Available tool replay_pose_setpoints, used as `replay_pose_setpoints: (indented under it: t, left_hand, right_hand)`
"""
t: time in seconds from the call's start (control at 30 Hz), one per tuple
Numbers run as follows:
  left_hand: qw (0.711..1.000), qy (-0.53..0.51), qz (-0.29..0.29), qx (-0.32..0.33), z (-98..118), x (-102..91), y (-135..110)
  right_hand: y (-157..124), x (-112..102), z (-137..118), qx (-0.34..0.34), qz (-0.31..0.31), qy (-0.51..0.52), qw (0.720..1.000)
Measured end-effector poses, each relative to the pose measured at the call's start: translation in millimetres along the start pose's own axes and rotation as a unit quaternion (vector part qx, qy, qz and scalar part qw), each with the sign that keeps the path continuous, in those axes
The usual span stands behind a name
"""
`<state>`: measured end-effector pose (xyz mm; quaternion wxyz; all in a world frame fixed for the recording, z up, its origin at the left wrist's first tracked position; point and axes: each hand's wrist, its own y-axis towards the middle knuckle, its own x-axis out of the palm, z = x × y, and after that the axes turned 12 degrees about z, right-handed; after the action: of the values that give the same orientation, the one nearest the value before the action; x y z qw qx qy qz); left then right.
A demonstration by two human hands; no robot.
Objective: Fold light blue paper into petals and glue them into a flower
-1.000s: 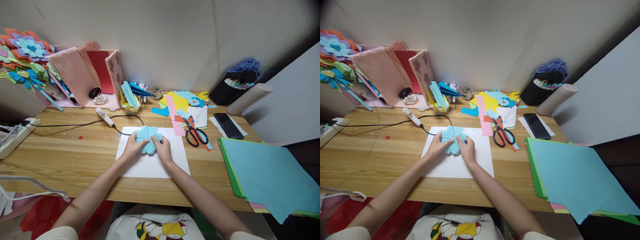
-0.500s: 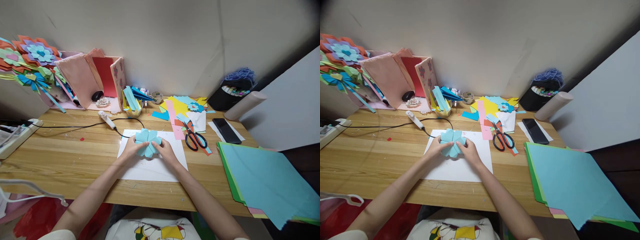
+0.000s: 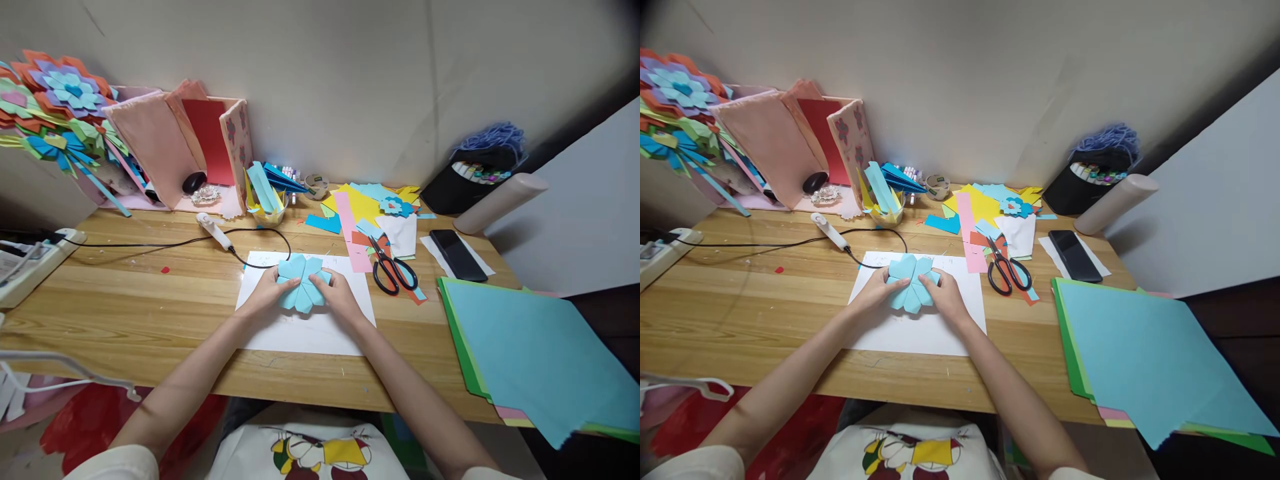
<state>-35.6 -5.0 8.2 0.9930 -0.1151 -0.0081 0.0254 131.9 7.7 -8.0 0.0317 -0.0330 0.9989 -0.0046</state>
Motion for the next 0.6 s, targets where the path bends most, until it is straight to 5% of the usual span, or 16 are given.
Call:
replay_pose_setpoints:
  t: [0.33, 0.6]
  left_hand:
    - [0.998, 0.050, 0.017, 0.022, 1, -1.3, 1]
    - [0.997, 0.076, -0.025, 0.009, 4, -7.3, 5]
  right_hand:
    - [-1, 4, 4, 0.012, 0.018, 0.017, 1.000]
    - [5, -7, 0, 0.102, -0.086, 0.035, 0.990]
